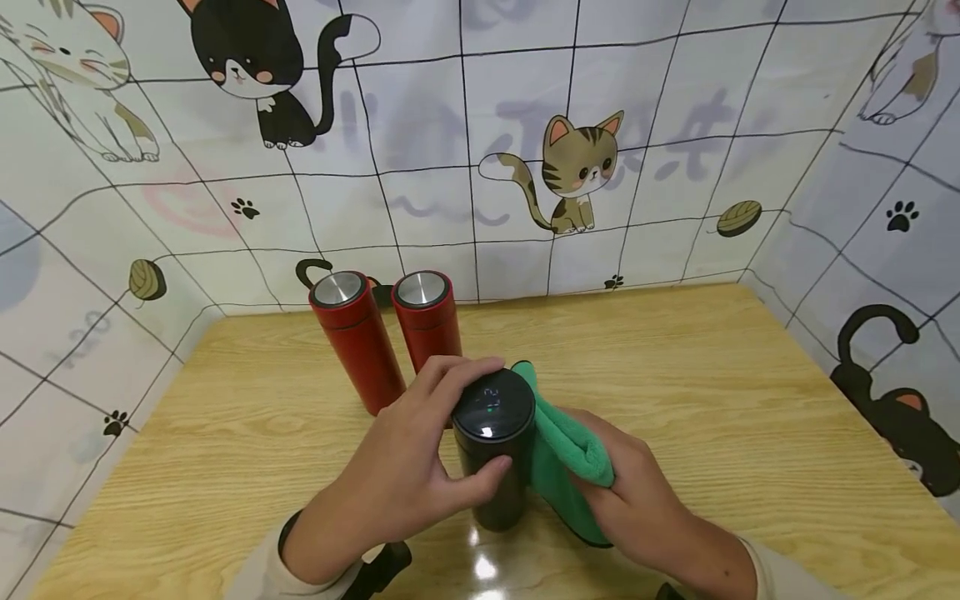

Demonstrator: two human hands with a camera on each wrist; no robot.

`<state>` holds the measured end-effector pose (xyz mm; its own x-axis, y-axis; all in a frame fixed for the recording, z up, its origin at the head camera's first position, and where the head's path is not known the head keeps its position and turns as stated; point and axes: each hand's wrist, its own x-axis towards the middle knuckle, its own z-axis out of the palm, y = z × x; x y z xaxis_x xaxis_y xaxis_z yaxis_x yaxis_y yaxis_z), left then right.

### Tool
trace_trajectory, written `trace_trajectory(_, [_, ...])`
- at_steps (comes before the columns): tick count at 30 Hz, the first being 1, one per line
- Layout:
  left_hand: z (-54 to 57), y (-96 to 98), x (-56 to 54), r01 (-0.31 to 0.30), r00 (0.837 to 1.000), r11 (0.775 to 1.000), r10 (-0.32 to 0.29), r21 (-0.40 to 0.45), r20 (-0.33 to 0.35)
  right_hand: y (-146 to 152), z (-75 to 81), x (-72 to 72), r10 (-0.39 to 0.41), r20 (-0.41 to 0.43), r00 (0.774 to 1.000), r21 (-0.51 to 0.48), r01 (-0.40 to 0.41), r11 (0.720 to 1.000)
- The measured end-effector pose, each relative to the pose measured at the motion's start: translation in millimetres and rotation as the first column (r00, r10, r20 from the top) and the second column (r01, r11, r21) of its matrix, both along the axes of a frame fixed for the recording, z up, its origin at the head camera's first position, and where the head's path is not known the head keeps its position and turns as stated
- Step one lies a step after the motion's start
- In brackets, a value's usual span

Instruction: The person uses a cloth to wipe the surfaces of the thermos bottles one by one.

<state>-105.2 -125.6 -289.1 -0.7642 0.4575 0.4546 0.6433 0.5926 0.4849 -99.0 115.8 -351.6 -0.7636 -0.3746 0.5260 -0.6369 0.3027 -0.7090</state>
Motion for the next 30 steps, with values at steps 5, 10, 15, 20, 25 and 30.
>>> trace_trajectory(5, [0.1, 0.4, 0.4, -0.009, 1.0, 0.999, 0.009, -0.038, -0.017, 1.1, 0.6, 0.2, 0.026, 0.025, 0.999, -0.018, -0.025, 1.0])
trace_trajectory(10, [-0.5, -1.0, 0.2, 0.024, 1.0, 1.0, -0.024, -0.014, -0.011, 0.1, 0.1, -1.3, 0.01, 0.024, 1.0, 0.057, -0.011, 0.998])
trace_trajectory(15, [-1.3, -0.9, -0.5, 0.079, 0.997, 0.997, -0.079, 0.008, 0.019, 1.8, 2.0, -1.1, 0.019, -0.002, 1.0, 0.011, -0.019, 1.0])
trace_trajectory(20, [-2.4, 1.2, -1.2, 0.072, 0.992, 0.997, -0.073, 0.01, 0.103, 1.4, 1.6, -1.9, 0.049, 0.057, 0.997, 0.052, -0.052, 0.997])
trace_trajectory(25, [-3.2, 1.3, -1.0, 0.044, 0.973, 0.998, -0.053, 0.046, 0.225, 0.7, 0.4, -0.6, 0.018, 0.01, 1.0, 0.054, -0.018, 0.998])
trace_trajectory(30, [-7.6, 4.0, -3.4, 0.053, 0.955, 0.992, -0.084, 0.117, 0.284, 2.4, -1.5, -1.5, -0.009, 0.029, 1.0, 0.007, 0.009, 1.0])
